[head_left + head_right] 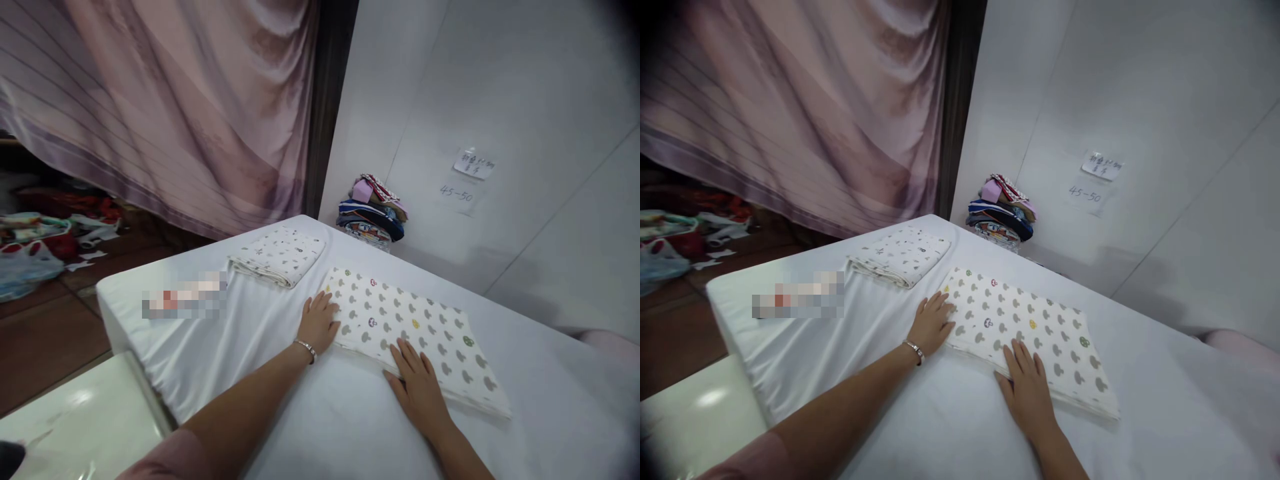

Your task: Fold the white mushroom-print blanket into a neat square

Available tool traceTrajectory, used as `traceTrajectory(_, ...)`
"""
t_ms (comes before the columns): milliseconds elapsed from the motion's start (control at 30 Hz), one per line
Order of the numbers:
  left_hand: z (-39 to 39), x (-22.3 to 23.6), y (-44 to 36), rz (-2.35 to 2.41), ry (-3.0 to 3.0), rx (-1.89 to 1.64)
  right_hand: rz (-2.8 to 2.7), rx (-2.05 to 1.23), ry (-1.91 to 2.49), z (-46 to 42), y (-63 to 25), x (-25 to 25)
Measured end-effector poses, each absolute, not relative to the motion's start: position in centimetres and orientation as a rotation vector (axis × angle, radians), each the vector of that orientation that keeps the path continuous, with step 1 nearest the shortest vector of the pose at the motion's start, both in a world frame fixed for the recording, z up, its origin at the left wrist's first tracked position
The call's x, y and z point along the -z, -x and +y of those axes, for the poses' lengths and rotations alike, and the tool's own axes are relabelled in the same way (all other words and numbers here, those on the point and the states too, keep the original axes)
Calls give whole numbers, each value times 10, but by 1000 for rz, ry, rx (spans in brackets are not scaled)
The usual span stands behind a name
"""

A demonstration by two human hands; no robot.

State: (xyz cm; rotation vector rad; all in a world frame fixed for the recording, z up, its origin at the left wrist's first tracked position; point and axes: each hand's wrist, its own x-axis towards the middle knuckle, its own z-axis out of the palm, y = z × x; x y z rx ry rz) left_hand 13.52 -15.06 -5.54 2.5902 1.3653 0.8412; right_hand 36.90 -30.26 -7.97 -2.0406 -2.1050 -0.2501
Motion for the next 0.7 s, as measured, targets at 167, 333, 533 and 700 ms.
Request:
traceTrajectory(167, -141, 52, -126, 1540, -2503, -827, -2105, 245, 2045, -303, -369, 79)
traceTrajectory(333, -135, 52, -121, 1609, -2427, -743, -2098, 237, 2028, -303, -369, 79)
traceTrajectory(533, -135, 53, -122, 1613, -2410, -667, -2068, 147, 2057, -303, -367, 77)
traceTrajectory(700, -134, 54, -121, 1634, -2382, -659, -1927, -156, 2117, -301, -368, 56)
